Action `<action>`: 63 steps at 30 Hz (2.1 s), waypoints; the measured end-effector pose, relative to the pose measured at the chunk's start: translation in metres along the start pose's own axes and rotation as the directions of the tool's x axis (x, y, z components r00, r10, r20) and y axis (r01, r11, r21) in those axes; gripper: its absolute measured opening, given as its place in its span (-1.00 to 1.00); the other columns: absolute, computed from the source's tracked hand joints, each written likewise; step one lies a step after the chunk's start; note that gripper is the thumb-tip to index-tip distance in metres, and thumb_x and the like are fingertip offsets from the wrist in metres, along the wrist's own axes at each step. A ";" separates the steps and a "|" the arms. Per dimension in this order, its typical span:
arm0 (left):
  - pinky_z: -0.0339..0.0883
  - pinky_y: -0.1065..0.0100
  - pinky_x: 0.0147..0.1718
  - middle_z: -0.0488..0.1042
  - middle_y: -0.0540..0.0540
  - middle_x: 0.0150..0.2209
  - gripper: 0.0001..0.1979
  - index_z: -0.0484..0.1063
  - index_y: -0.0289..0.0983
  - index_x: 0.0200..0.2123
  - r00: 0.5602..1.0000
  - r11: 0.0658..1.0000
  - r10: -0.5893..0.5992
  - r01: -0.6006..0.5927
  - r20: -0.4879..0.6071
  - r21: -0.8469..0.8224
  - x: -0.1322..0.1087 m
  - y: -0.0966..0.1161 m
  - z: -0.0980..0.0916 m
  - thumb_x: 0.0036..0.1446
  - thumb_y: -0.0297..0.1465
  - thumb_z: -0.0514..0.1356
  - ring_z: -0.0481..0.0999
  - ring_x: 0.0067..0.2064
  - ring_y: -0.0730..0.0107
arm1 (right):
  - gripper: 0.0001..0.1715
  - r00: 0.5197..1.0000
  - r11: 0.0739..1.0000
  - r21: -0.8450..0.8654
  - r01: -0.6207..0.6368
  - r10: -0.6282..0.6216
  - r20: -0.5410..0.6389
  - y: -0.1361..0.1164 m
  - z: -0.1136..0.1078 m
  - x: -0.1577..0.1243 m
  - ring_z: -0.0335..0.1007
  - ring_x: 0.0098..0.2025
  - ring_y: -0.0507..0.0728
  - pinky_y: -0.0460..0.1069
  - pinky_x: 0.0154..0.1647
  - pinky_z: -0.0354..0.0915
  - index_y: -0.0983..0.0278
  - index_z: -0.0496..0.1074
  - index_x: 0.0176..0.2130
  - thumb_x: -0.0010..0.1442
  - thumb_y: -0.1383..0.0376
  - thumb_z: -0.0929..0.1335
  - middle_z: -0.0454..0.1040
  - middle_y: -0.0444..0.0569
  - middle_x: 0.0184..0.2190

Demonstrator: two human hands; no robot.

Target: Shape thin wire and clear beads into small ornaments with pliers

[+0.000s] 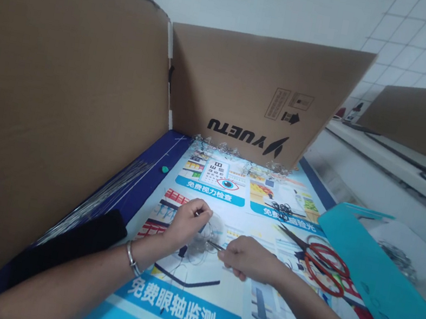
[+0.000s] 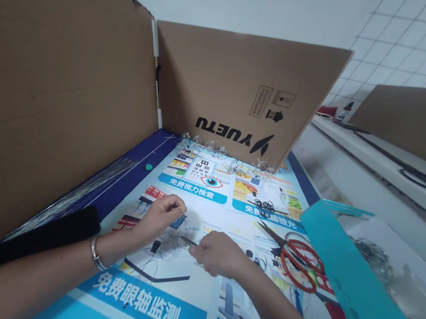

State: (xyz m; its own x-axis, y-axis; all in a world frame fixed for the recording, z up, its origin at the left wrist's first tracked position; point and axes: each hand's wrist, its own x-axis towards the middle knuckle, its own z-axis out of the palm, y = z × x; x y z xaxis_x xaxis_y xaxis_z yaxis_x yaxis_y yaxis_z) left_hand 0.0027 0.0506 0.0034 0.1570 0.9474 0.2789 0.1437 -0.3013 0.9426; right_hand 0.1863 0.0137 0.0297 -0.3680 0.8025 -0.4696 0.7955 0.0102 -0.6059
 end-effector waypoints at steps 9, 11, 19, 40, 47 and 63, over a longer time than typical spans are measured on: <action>0.14 0.48 -0.51 0.27 0.05 -0.58 -0.84 0.34 -0.31 -0.54 0.997 0.999 -0.031 0.033 0.064 -0.021 0.007 0.012 -0.010 0.03 -0.38 0.11 0.25 -0.50 0.50 | -0.55 0.999 0.994 -0.099 0.043 -0.041 0.024 -0.016 -0.041 -0.014 0.21 -0.65 -0.02 -0.12 -0.60 0.13 0.28 0.25 -0.63 0.08 0.03 0.26 0.29 -0.14 -0.71; 0.14 0.49 -0.50 0.27 0.05 -0.57 -0.84 0.34 -0.30 -0.54 0.997 1.000 -0.014 0.014 0.080 0.000 0.008 0.018 -0.013 0.03 -0.38 0.11 0.25 -0.50 0.50 | -0.56 0.995 0.992 -0.111 0.059 -0.049 0.089 -0.018 -0.054 -0.017 0.21 -0.65 -0.03 -0.13 -0.59 0.13 0.29 0.27 -0.60 0.09 0.02 0.26 0.32 -0.14 -0.70; 0.14 0.47 -0.50 0.29 0.04 -0.57 -0.84 0.36 -0.31 -0.53 0.984 0.990 0.032 -0.056 0.176 0.133 0.007 0.033 -0.017 0.04 -0.40 0.11 0.27 -0.49 0.49 | -0.50 0.970 1.000 -0.007 0.026 -0.024 0.242 -0.009 -0.075 -0.015 0.20 -0.63 -0.04 -0.13 -0.59 0.20 0.32 0.41 -0.45 0.02 -0.08 0.30 0.31 -0.16 -0.66; 0.27 0.35 -0.19 0.47 -0.08 -0.32 -0.86 0.46 -0.28 -0.34 0.704 0.790 0.389 -0.587 0.594 0.179 0.007 0.022 -0.019 0.18 -0.44 0.10 0.39 -0.22 0.38 | -0.54 0.970 0.997 0.026 0.072 -0.076 0.231 0.017 -0.064 -0.008 0.17 -0.64 -0.06 -0.16 -0.64 0.13 0.35 0.44 -0.45 0.06 0.00 0.29 0.29 -0.16 -0.68; 0.24 0.37 -0.23 0.47 -0.09 -0.30 -0.85 0.45 -0.29 -0.33 0.653 0.685 0.396 -0.678 0.646 0.265 0.007 0.019 -0.019 0.19 -0.49 0.07 0.39 -0.23 0.38 | -0.60 0.973 0.996 0.020 0.082 -0.085 0.214 0.016 -0.061 -0.009 0.13 -0.65 -0.06 -0.16 -0.65 0.10 0.34 0.39 -0.51 0.06 0.05 0.29 0.26 -0.18 -0.70; 0.12 0.33 -0.27 0.37 -0.07 -0.34 -0.85 0.32 -0.29 -0.32 0.638 0.558 0.318 -0.724 0.701 0.406 0.010 0.028 -0.024 0.23 -0.45 -0.02 0.28 -0.25 0.34 | -0.61 0.945 0.981 0.004 0.195 -0.189 0.267 0.022 -0.062 0.000 0.12 -0.65 -0.07 -0.15 -0.62 0.08 0.32 0.33 -0.57 0.08 0.08 0.29 0.27 -0.19 -0.69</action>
State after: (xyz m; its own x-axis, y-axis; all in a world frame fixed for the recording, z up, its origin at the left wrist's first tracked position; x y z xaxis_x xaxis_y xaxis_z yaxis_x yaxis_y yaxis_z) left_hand -0.0153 0.0540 0.0370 0.8309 0.4331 0.3494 0.3630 -0.8978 0.2495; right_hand 0.2332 0.0511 0.0564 -0.6268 0.5972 -0.5005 0.7064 0.1644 -0.6885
